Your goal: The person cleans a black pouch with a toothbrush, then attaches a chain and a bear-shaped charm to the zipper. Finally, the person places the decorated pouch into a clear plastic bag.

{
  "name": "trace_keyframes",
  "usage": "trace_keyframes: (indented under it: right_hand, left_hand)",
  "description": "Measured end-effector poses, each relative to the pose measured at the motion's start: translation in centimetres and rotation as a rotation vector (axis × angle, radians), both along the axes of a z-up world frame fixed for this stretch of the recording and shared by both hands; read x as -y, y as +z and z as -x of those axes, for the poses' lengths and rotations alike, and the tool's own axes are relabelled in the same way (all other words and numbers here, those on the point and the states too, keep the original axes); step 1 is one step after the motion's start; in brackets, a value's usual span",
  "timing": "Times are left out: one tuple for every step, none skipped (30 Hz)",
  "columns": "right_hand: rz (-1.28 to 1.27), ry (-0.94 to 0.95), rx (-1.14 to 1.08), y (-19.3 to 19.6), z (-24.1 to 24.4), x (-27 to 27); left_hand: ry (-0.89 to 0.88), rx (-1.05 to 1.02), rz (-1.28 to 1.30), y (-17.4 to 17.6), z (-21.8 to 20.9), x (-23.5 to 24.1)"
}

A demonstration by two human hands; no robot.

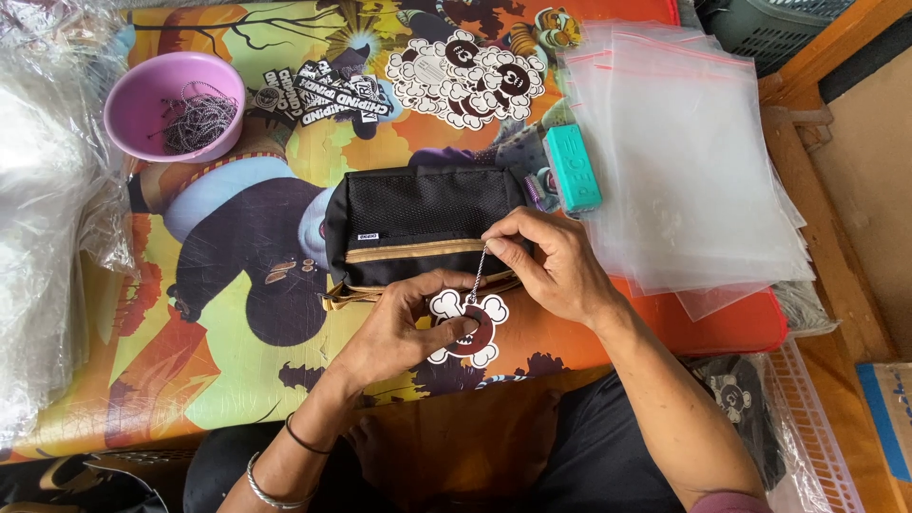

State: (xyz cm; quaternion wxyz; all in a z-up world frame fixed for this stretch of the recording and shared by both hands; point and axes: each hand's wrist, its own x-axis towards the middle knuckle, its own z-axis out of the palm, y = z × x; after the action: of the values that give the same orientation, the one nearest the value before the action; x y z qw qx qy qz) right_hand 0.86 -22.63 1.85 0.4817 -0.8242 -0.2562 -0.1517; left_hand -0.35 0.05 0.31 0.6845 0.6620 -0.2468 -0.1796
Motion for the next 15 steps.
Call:
trace_keyframes:
  right_hand:
    - [0.001,0.001,0.001,-0.1,-0.1,0.0]
    - [0.007,-0.008,0.012,-0.1,-0.1,0.1]
    - [0.012,-0.016,0.022,-0.2,-0.2,0.1]
    - [0.013,-0.015,0.023,-0.3,-0.2,0.1]
    - [0.011,-0.02,0.034,-0.4,-0.2,0.1]
    - [0.009,-0.025,0.045,-0.5,-0.2,0.1]
    - [0.011,-0.025,0.047,-0.4,-0.1,0.0]
    - [-0.003,-0.05,0.053,-0.4,0.0,-0.1]
    - [-0.016,-0.073,0.058,-0.4,0.1,-0.2]
    - [-0.014,-0.072,0.059,-0.4,0.0,-0.1]
    - [-0.032,-0.077,0.054,-0.3,0.0,0.0]
    - [-0.049,-0.083,0.049,-0.3,-0.1,0.2]
    - [-0.049,-0.083,0.05,-0.3,-0.1,0.1]
    - [-0.039,-0.088,0.058,-0.3,0.0,0.1]
    - [-0.029,-0.092,0.067,-0.3,-0.1,0.1]
  left_hand:
    - [0.001,0.001,0.001,-0.1,-0.1,0.1]
    - [-0.006,0.001,0.007,-0.1,-0.1,0.1]
    - [-0.012,0.001,0.013,-0.2,-0.1,0.2]
    - [-0.01,0.001,0.014,-0.3,-0.2,0.1]
    - [-0.01,0.003,0.004,-0.4,-0.3,0.0]
    - [-0.011,0.005,-0.006,-0.4,-0.4,-0.1]
    - [-0.011,0.006,-0.005,-1.3,-0.5,0.0]
    - [-0.006,-0.02,0.046,-2.2,-0.6,0.1]
    - [0.0,-0.046,0.098,-3.2,-0.7,0.2]
    - [0.001,-0.045,0.099,-3.1,-0.7,0.1]
    - [0.016,-0.071,0.119,-3.1,-0.7,0.1]
    - [0.031,-0.098,0.139,-3.1,-0.7,0.0]
    - [0.031,-0.097,0.139,-3.1,-0.6,0.1]
    - [0.015,-0.086,0.129,-3.1,-0.5,0.2]
    - [-0.002,-0.074,0.118,-3.1,-0.5,0.2]
